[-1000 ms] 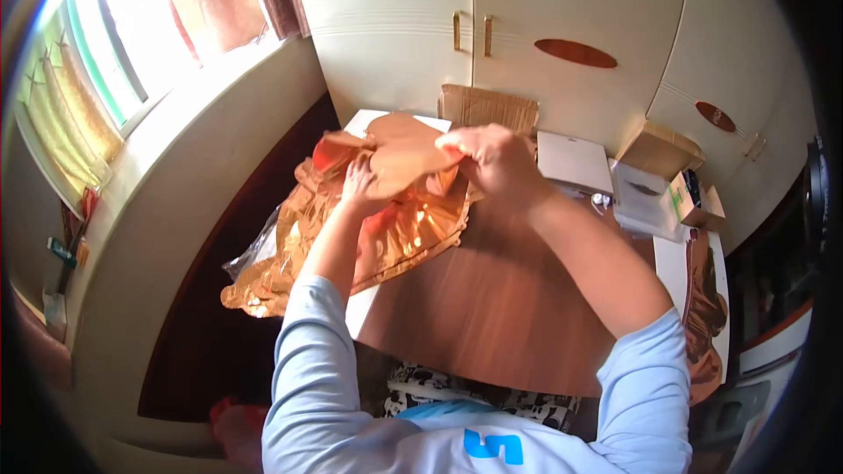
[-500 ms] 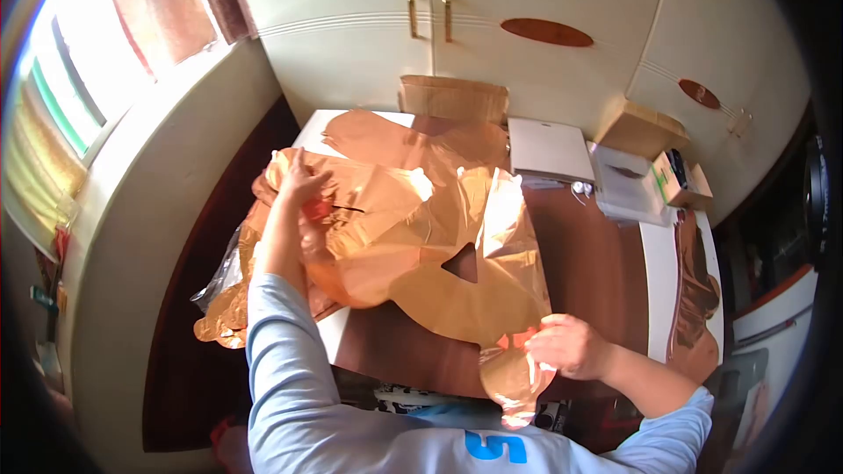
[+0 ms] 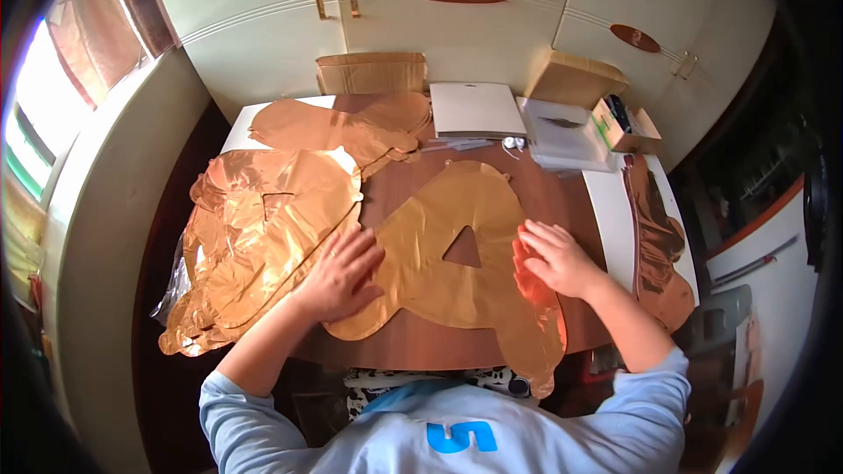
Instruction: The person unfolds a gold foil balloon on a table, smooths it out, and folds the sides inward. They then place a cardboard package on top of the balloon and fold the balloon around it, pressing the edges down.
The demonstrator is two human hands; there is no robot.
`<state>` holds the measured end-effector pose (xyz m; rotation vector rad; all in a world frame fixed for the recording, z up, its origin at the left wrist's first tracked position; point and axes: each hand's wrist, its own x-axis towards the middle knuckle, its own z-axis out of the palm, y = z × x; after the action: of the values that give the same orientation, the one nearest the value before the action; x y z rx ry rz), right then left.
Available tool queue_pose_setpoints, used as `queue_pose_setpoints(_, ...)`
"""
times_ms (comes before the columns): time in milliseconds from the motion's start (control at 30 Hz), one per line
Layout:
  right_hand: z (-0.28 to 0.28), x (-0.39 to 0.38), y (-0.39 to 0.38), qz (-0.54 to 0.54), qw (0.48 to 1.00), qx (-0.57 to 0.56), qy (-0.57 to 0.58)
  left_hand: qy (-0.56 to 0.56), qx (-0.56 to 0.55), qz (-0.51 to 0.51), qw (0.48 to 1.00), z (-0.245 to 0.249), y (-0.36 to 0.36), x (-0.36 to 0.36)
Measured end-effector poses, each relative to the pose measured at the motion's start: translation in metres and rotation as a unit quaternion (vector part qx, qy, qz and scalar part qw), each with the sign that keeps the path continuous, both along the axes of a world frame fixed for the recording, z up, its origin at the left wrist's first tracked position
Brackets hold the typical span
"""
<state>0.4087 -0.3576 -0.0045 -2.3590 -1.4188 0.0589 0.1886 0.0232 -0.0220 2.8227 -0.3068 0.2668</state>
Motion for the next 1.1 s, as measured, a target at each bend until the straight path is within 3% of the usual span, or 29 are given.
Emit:
queue_pose_setpoints(33,-0.016,0.003,0.000,0.022,0.998,-0.056,-0.019,0.019,0.012,0.001,1.000,-0.008,-0.008,-0.007)
queue_pose_setpoints(167,-0.025,0.009,-0.002,0.034,0.994,-0.070,-0.074,0.032,0.003,0.039,0.999,0.003,-0.024,-0.030)
queue_pose_setpoints(333,-0.022,0.033,0.001,0.059,0.997,-0.027,-0.050,-0.042,-0.024,-0.002,0.999,0.021,-0.048,0.013)
queue_pose_setpoints(367,-0.020,0.037,-0.004,0.057,0.998,0.003,0.001,-0.050,-0.026,-0.018,0.998,0.018,-0.052,0.026)
queue_pose_setpoints(467,-0.007,0.077,-0.043,-0.051,0.986,0.160,-0.010,-0.034,-0.028,-0.048,0.998,0.000,-0.063,0.046)
queue_pose_setpoints(533,-0.007,0.124,-0.092,-0.278,0.924,0.260,0.027,0.001,-0.026,-0.053,0.998,-0.005,-0.068,0.045)
queue_pose_setpoints(600,-0.017,0.176,-0.155,-0.415,0.881,0.226,-0.027,0.004,-0.036,-0.042,0.998,-0.005,-0.072,0.045)
queue_pose_setpoints(667,-0.037,0.209,-0.205,-0.478,0.860,0.175,-0.045,-0.006,-0.043,-0.029,0.999,-0.007,-0.079,0.045)
queue_pose_setpoints(700,-0.033,0.207,-0.208,-0.513,0.847,0.141,0.010,-0.003,-0.044,-0.027,0.999,-0.004,-0.084,0.045)
queue_pose_setpoints(733,-0.059,0.228,-0.227,-0.502,0.856,0.117,0.025,-0.006,-0.040,-0.029,0.999,-0.002,-0.088,0.047)
queue_pose_setpoints(800,-0.041,0.202,-0.203,-0.531,0.841,0.050,-0.088,-0.008,-0.031,-0.034,0.999,0.002,-0.094,0.052)
queue_pose_setpoints(1000,-0.047,0.211,-0.208,-0.544,0.833,0.093,0.027,-0.064,-0.078,-0.127,0.987,0.034,-0.135,0.118)
queue_pose_setpoints(1100,-0.044,0.206,-0.199,-0.561,0.826,0.060,0.001,-0.086,-0.119,-0.196,0.970,0.028,-0.182,0.173)
